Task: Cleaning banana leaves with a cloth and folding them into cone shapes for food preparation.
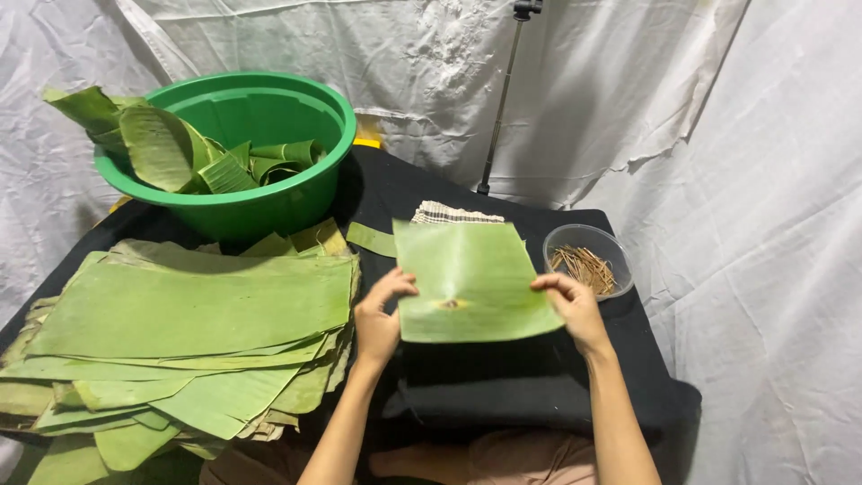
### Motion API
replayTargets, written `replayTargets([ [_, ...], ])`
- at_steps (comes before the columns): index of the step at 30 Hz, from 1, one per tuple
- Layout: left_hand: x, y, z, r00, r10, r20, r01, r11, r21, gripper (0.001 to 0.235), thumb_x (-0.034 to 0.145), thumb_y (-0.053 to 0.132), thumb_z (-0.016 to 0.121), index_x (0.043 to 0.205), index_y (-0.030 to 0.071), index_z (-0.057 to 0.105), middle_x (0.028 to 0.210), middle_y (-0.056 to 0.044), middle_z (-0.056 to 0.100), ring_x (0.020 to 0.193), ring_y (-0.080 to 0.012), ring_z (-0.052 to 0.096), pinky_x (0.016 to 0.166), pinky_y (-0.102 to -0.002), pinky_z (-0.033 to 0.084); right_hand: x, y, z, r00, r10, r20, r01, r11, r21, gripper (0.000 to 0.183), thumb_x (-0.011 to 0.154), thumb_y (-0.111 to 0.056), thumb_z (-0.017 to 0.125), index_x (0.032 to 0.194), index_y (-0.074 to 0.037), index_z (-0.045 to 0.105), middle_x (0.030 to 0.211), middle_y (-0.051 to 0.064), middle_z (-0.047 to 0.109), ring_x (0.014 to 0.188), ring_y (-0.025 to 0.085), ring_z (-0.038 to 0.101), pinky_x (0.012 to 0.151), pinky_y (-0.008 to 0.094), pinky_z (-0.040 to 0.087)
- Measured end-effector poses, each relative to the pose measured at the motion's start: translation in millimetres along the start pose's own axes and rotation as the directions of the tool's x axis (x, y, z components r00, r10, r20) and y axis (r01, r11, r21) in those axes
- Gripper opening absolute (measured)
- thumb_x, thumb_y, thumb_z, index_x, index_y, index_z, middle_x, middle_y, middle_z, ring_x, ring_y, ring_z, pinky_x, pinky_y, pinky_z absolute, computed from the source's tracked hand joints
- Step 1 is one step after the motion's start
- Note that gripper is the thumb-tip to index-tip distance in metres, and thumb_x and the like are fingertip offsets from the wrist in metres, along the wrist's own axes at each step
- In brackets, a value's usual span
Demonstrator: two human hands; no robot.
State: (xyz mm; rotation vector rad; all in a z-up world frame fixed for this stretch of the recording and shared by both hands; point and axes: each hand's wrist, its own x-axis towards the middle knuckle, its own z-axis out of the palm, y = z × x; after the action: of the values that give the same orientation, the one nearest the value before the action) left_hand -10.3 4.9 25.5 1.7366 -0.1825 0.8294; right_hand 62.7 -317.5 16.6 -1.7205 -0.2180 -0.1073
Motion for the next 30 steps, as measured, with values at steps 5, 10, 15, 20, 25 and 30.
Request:
replayTargets([
  [5,-30.9,-61.7,-5.4,0.91,-0.253,0.329,0.201,0.962,0.184,0.031,0.077,-0.001,0.077,0.095,0.024,0.081,0.107,0.002,0.081,0.122,-0.0267,0.066,0.114,-0.049,0.038,-3.5,30.6,1.1,0.956,0.29,0.048,-0.293,0.953,0.071,0.035,0.097,-0.004,0.055,0.129,-0.005,0.069,0.101,0.012,0.073,0.085,0.017,0.067,0.079,0.032,0.056],
  [10,-21.6,-31.8,-22.9,0.766,-0.281,0.578,0.207,0.959,0.192,0.041,0.078,-0.002,0.073,0.11,0.022,0.081,0.118,-0.003,0.078,0.13,-0.0325,0.06,0.121,-0.057,0.023,17.4,48.7,-3.8,0.906,0.413,0.091,-0.414,0.91,-0.011,0.05,0.092,-0.01,0.067,0.141,-0.001,0.06,0.097,0.013,0.075,0.081,0.018,0.07,0.074,0.033,0.059],
  [15,-26.4,-41.1,-25.1,0.637,-0.185,0.748,0.044,0.978,0.204,0.027,0.075,0.029,0.087,0.101,0.037,0.082,0.124,0.005,0.076,0.138,-0.0276,0.052,0.122,-0.054,0.014,20.9,63.0,0.3,0.902,0.415,0.119,-0.421,0.907,0.03,0.04,0.082,-0.006,0.08,0.12,0.003,0.07,0.084,0.009,0.077,0.071,0.019,0.073,0.064,0.032,0.061],
  [20,-29.3,-43.2,-17.5,0.694,-0.152,0.704,0.037,0.984,0.177,0.006,0.081,0.031,0.084,0.085,0.027,0.084,0.102,0.003,0.081,0.125,-0.0216,0.063,0.121,-0.053,0.016,15.3,65.3,3.1,0.93,0.359,0.084,-0.36,0.933,0.009,0.028,0.083,-0.008,0.08,0.109,-0.002,0.072,0.083,0.005,0.077,0.07,0.013,0.071,0.063,0.028,0.06],
  [25,-27.4,-50.8,6.9,0.801,-0.255,0.541,0.219,0.967,0.131,0.015,0.091,0.027,0.076,0.082,0.017,0.083,0.079,-0.003,0.081,0.085,-0.0261,0.074,0.101,-0.042,0.046,7.7,50.3,10.3,0.966,0.244,0.087,-0.242,0.97,-0.039,0.023,0.085,-0.008,0.08,0.107,-0.012,0.073,0.085,0.002,0.078,0.076,0.007,0.067,0.071,0.025,0.057],
  [30,-7.2,-57.3,35.3,0.76,-0.6,0.249,0.567,0.8,0.195,0.023,0.095,0.045,0.068,0.088,0.029,0.084,0.061,0.001,0.071,0.065,-0.0118,0.061,0.066,-0.032,0.05,-11.4,8.4,29.5,0.969,-0.135,0.208,0.161,0.981,-0.113,0.024,0.083,0.008,0.071,0.097,-0.008,0.081,0.102,0.014,0.082,0.098,0.02,0.073,0.091,0.039,0.056],
])
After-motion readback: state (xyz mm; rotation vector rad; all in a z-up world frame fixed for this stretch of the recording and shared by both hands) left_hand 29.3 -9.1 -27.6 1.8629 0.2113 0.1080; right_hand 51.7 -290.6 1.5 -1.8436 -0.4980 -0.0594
